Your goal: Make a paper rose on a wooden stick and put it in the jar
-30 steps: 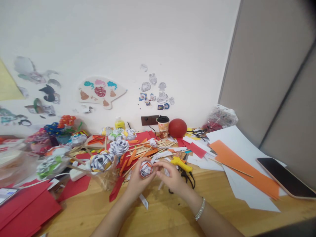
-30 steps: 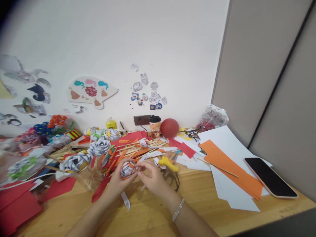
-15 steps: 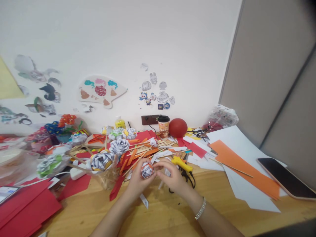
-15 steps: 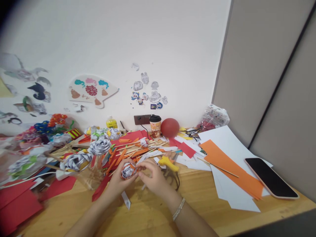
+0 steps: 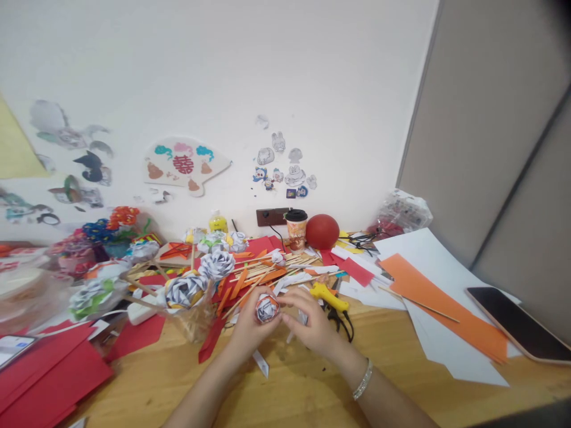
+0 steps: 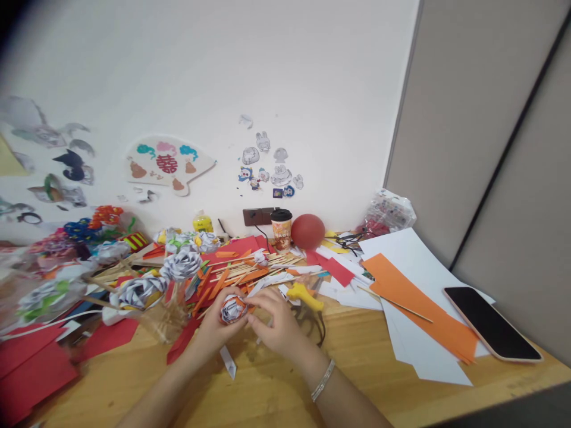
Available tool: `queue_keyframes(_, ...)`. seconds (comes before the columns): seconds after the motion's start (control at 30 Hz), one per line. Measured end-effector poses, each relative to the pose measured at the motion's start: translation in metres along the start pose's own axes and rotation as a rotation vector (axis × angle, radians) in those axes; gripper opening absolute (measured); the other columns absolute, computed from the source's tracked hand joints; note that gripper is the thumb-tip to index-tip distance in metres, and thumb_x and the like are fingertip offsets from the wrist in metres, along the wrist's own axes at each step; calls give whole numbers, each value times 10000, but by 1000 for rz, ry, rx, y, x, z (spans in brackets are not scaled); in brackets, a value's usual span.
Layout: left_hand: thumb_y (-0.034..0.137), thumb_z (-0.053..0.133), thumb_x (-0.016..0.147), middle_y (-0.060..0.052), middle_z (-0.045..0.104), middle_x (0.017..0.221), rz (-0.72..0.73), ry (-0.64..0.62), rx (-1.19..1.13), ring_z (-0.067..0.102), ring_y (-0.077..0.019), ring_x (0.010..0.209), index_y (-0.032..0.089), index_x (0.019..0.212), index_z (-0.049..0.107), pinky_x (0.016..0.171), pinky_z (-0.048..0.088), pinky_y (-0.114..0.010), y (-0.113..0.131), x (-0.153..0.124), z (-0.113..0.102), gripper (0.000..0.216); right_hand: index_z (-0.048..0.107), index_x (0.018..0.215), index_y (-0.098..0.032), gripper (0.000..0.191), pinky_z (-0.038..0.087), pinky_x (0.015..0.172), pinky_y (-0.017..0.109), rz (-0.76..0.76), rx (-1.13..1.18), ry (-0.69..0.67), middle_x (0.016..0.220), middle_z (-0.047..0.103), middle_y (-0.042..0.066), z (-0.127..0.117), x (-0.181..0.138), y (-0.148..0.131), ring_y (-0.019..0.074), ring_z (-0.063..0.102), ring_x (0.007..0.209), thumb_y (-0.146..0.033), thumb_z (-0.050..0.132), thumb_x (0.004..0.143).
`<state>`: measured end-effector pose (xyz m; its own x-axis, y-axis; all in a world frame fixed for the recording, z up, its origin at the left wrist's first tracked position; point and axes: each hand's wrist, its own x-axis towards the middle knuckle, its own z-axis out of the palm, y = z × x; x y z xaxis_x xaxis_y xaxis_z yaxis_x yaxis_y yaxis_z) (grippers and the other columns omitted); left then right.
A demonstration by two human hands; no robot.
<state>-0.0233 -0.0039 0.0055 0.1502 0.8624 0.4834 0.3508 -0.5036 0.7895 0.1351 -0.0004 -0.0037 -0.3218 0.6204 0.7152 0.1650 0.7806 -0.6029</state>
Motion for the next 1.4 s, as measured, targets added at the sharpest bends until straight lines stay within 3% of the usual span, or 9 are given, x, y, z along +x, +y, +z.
queue_keyframes(0.23, 158, 585, 640, 1, 518, 828, 0, 34, 29, 518, -148, 743, 187, 888, 457, 680, 428, -263, -6, 0, 2, 280, 584, 1076, -220, 307, 417, 816, 347, -29, -25, -21, 960, 569, 60, 1, -1, 0, 185, 509, 905, -190, 549, 773)
queue_keyframes(0.47, 225, 612, 671, -4, 526, 848, -8, 114, -18, 539, -152, 792, 190, 889, 462, 733, 434, -275, -7, 2, -1, 267, 537, 1162, -233, 354, 404, 860, 328, 145, 161, -49, 1017, 545, 47, 2, 0, -2, 167, 511, 943, -269, 525, 810)
queue_keyframes(0.53, 236, 617, 676, 1, 519, 833, -10, 113, -26, 533, -145, 776, 189, 889, 452, 722, 432, -267, -9, 3, -2, 273, 592, 1071, -205, 283, 419, 807, 303, 206, 169, 35, 940, 566, 41, 2, 1, 0, 158, 528, 867, -282, 526, 808)
queue_keyframes(0.6, 242, 613, 685, 10, 510, 809, -16, 108, -24, 524, -136, 747, 190, 882, 445, 698, 428, -256, -11, 3, -3, 264, 641, 839, -171, 173, 425, 703, 268, 269, 129, 152, 755, 561, 16, 1, 3, 4, 143, 519, 732, -294, 525, 804)
queue_keyframes(0.7, 249, 609, 690, 13, 502, 798, -30, 86, -27, 517, -129, 715, 191, 887, 436, 669, 426, -248, -10, 2, -3, 268, 581, 630, -165, 262, 396, 593, 241, 316, 78, 251, 586, 482, -16, -1, 4, 9, 126, 468, 606, -319, 490, 822)
queue_keyframes(0.9, 260, 609, 682, 4, 500, 818, -13, 74, -32, 520, -138, 735, 190, 868, 448, 679, 429, -254, -4, 1, 0, 256, 644, 975, -212, 241, 417, 758, 293, 110, 88, 52, 854, 582, 47, 0, 2, -1, 163, 526, 842, -289, 449, 857)
queue_keyframes(1.0, 259, 611, 674, 3, 506, 819, -18, 64, -31, 522, -143, 748, 190, 865, 457, 686, 433, -258, 0, 0, 1, 255, 639, 994, -215, 229, 424, 754, 297, 67, 71, 46, 851, 583, 45, 1, 1, -3, 165, 531, 843, -276, 481, 840)
queue_keyframes(1.23, 263, 612, 651, -9, 530, 845, -32, 66, -25, 541, -165, 790, 187, 872, 471, 722, 442, -281, 6, 0, 3, 273, 644, 961, -214, 210, 427, 757, 302, 52, 12, 38, 841, 612, 42, -1, 0, 0, 166, 539, 839, -238, 485, 827)
queue_keyframes(1.4, 252, 599, 666, -7, 550, 818, -31, 14, -42, 554, -160, 751, 193, 893, 462, 696, 450, -276, 8, -1, 2, 272, 626, 951, -201, 198, 438, 807, 308, 204, 195, 10, 942, 629, 52, 2, -1, 5, 175, 561, 900, -257, 490, 819)
